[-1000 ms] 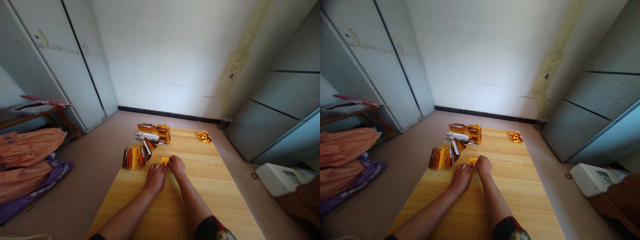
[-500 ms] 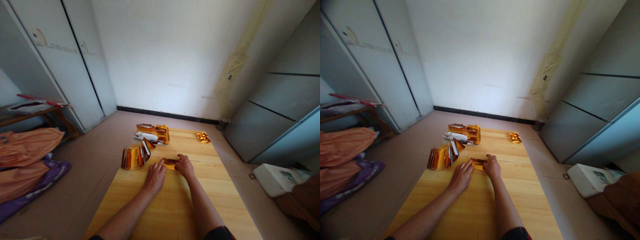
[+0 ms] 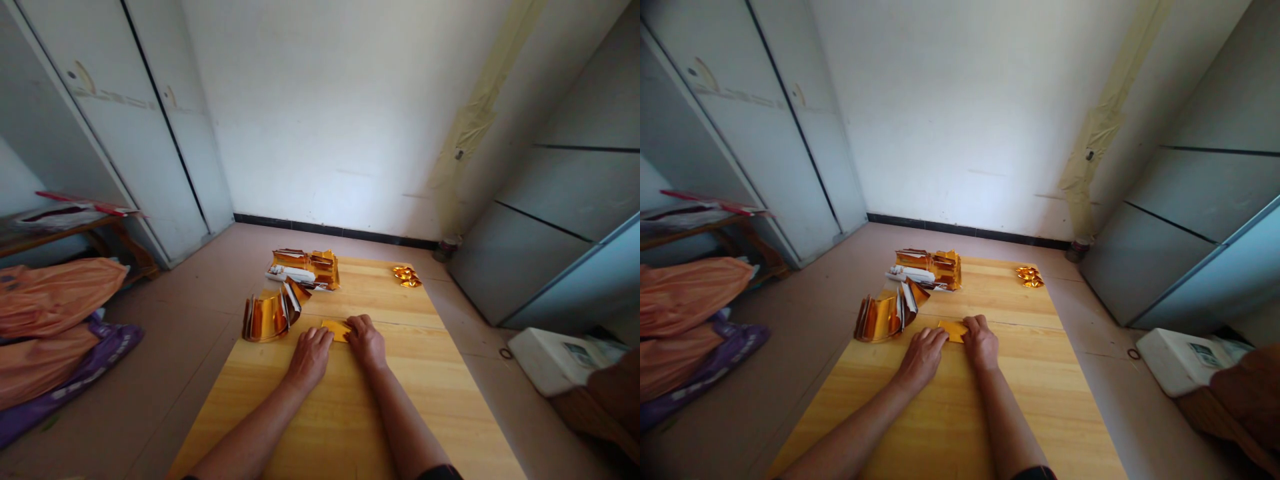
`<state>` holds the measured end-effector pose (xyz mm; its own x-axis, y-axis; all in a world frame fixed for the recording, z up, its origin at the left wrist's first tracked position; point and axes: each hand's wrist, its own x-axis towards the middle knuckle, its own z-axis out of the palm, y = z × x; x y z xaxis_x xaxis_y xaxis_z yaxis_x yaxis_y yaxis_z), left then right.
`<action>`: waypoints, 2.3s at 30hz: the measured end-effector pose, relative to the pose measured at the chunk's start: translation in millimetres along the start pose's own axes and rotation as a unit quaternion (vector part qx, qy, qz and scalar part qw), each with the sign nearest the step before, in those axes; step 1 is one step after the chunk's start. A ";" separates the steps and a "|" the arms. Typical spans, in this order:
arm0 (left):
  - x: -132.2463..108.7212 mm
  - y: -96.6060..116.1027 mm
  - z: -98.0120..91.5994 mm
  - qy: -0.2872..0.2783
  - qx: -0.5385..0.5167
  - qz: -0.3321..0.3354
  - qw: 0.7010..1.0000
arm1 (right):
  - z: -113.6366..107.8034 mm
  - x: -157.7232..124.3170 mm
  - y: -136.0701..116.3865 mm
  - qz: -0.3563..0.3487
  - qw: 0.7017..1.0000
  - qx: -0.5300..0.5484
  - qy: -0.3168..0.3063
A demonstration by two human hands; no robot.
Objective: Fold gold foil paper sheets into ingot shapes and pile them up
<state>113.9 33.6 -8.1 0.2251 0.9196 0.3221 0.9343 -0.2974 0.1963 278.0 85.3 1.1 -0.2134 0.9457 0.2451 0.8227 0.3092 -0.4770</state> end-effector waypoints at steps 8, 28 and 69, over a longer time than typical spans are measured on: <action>-0.5 -2.3 4.3 0.017 -0.024 0.015 0.999 | 2.7 -1.2 -0.1 0.005 0.999 -0.037 0.001; -3.2 -4.7 4.2 0.036 -0.094 0.042 0.994 | 4.4 -3.5 -4.7 -0.040 0.998 -0.047 0.025; -3.4 -8.3 -1.0 0.080 -0.108 -0.044 0.990 | 4.3 -4.7 11.1 -0.059 0.998 0.009 0.001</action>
<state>105.2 32.7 -9.9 0.0832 0.8973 0.4334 0.8632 -0.2822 0.4186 285.9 84.7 -9.0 -0.3069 0.9029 0.3011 0.7825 0.4194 -0.4602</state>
